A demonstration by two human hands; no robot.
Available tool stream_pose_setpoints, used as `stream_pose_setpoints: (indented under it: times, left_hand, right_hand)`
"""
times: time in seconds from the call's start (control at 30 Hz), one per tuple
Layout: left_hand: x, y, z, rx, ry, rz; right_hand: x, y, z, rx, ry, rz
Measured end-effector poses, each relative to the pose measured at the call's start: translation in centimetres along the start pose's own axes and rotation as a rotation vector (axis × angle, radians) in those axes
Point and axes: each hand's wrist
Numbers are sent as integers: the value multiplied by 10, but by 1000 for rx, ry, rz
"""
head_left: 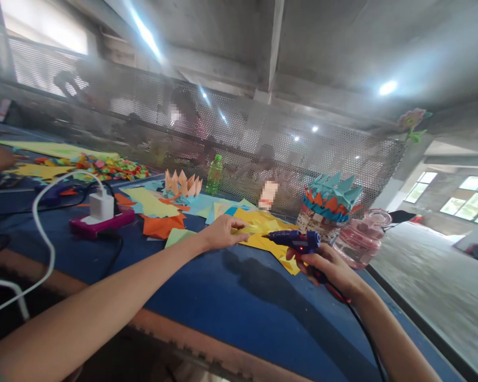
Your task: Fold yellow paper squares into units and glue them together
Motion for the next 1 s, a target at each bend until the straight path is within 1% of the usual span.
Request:
stream_pose_setpoints:
  times: [0.07,0.23,0.3,0.47,0.63,0.8,1.0]
  left_hand:
    - [0,0,0,-5,-12,-45]
    - [0,-1,-2,-12,-7,-99]
    - [0,-1,-2,-2,11,-99]
    - [0,-1,2,49,50,-90]
    - [1,-2,5,71,84,-86]
    - [5,-2,3,67,121,-70]
    - [8,-2,0,77,152,-37]
  right_hand:
    - [4,1,0,6,-12,-19]
    - [6,1,-2,-78,45,8]
    - [6,0,-2,-72,45,-5]
    - [8,1,1,-54,-37,-24]
    - [12,3,2,-30,-131,18]
    - [14,4,3,-10,-221,46]
    - [17,7,6,-37,-331,93]
Point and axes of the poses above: each hand's wrist, its own y-axis towards the middle knuckle, its own x-axis out of the palm, z = x × y, and after that the axes turned 2 degrees about x, right-handed
